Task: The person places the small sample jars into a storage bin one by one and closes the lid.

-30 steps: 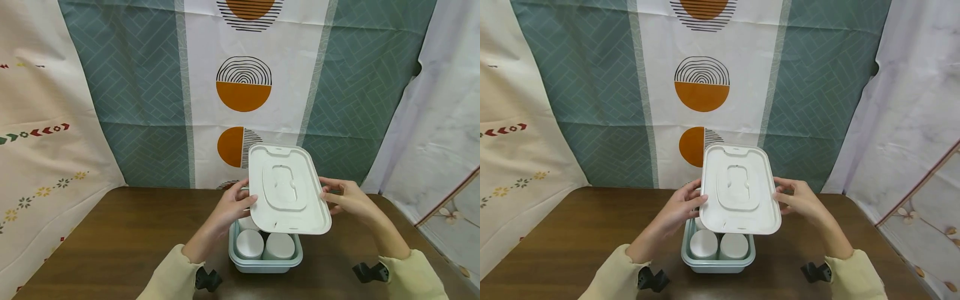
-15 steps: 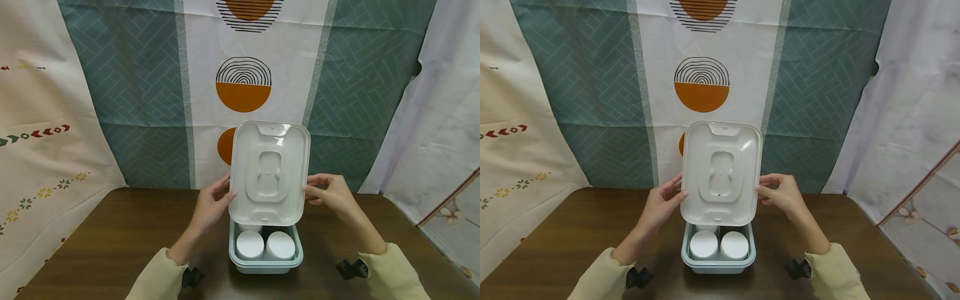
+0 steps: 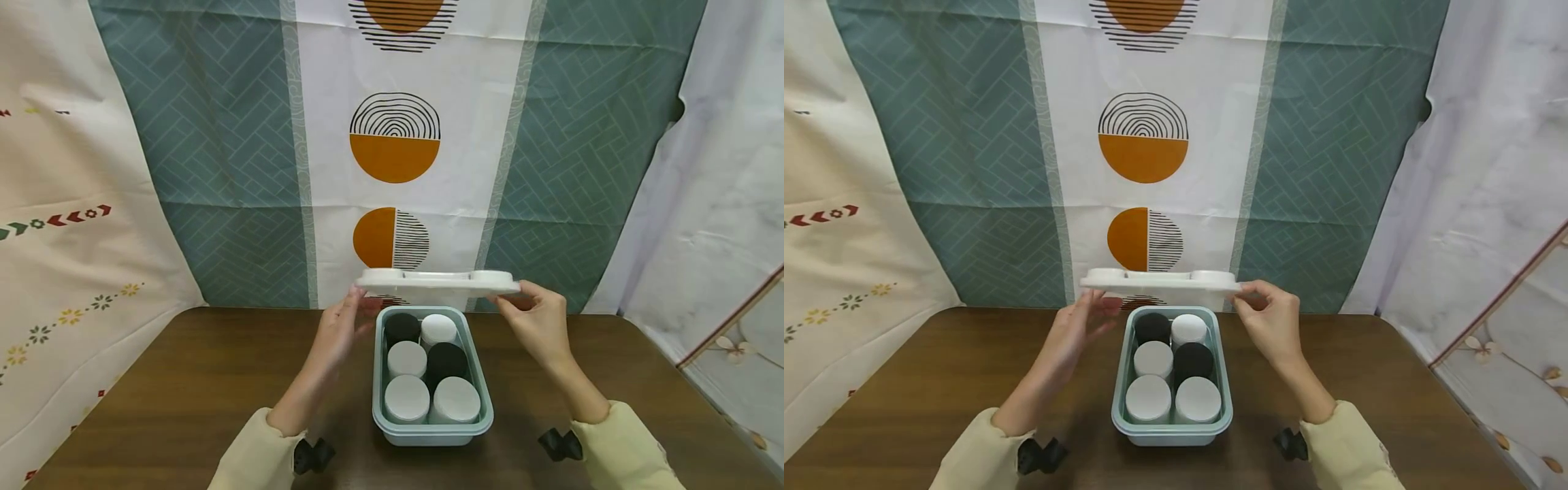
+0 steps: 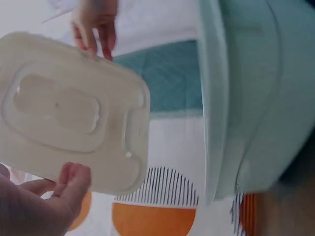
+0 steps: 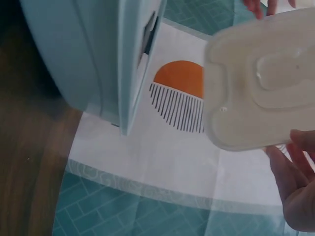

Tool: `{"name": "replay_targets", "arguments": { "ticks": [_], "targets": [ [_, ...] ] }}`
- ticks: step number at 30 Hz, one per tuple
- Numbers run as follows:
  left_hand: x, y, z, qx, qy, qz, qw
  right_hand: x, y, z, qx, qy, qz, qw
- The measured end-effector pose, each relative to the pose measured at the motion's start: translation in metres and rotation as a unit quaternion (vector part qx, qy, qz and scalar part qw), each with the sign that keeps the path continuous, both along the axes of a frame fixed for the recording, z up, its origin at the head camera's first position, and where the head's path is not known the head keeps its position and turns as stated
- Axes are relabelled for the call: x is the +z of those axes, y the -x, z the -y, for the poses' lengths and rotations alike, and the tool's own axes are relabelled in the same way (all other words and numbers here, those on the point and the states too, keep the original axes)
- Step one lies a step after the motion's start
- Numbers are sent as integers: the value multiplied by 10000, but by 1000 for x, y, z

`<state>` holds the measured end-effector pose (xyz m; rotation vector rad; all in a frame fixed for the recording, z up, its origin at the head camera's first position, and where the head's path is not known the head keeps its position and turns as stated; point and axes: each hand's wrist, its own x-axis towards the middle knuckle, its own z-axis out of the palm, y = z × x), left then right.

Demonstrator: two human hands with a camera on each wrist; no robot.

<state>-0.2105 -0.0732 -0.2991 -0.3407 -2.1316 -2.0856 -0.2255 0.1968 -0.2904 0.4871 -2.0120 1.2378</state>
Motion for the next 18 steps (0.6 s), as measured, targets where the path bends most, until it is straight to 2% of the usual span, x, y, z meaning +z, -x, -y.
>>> {"name": "replay_targets", "arguments": {
  "ticks": [2, 5, 9, 11, 15, 18],
  "targets": [
    [0, 0, 3, -254, -462, 241, 9983, -3, 1, 2, 83, -26, -391, 9992],
    [-1, 1, 8, -324, -648, 376, 9967, -8, 1, 3, 258, -52, -713, 9971],
    [-4, 6, 15, -241, -400, 554, 9974, -14, 2, 3, 199, -212, -753, 9967],
    [-5, 8, 19, -393, -245, 635, 9969, -16, 2, 3, 137, -294, -671, 9972],
    [-8, 10, 25, -900, 50, 702, 9935, -19, 0, 0, 92, -527, -518, 9972],
    [-11, 11, 27, -1101, 251, 714, 9910, -20, 0, -3, 168, -814, -350, 9959]
  ]
}}
